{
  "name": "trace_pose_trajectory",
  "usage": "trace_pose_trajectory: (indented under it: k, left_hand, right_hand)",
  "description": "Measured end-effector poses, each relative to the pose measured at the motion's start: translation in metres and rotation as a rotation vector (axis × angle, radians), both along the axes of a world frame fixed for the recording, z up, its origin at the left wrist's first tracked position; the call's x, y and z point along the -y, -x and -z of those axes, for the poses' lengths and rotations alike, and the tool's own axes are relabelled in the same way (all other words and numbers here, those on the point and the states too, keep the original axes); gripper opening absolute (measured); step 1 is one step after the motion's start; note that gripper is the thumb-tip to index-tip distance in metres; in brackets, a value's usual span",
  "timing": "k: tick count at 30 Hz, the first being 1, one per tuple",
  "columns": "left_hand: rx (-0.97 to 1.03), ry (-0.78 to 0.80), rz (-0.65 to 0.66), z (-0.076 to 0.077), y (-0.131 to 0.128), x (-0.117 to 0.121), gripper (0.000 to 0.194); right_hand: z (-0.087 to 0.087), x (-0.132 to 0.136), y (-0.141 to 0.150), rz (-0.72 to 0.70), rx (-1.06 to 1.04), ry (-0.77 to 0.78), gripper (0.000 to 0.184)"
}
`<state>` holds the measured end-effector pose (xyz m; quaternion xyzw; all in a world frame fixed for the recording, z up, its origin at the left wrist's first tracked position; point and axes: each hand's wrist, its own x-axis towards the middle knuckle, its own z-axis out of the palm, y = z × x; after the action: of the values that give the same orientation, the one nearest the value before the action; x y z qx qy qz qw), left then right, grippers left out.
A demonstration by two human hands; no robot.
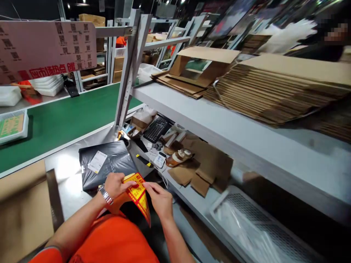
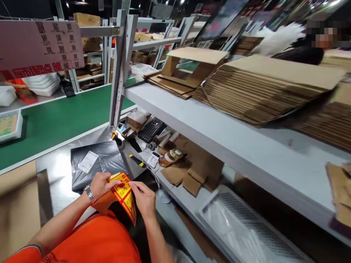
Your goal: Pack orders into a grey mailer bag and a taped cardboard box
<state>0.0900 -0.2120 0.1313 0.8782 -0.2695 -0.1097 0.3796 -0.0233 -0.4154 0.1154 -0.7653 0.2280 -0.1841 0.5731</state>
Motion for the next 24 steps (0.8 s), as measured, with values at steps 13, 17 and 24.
trace_pose_trajectory:
  k: [13, 17, 24]
  left_hand:
    - [0.160, -0.016, -0.291, -0.042, -0.003, -0.227, 0.067]
    - [0.244, 0.008, -0.406, -0.052, 0.006, -0.249, 0.061]
    - [0.537, 0.080, -0.561, -0.052, 0.008, -0.239, 0.063]
  right_hand:
    - [0.038, -0.030, -0.164, -0.027, -0.359, 0.222, 0.030]
    - [0.032, -0.037, -0.168, -0.177, -0.596, 0.714, 0.031]
    - [-0.008, -0.023, -0.168, -0.238, -0.739, 1.000, 0.046]
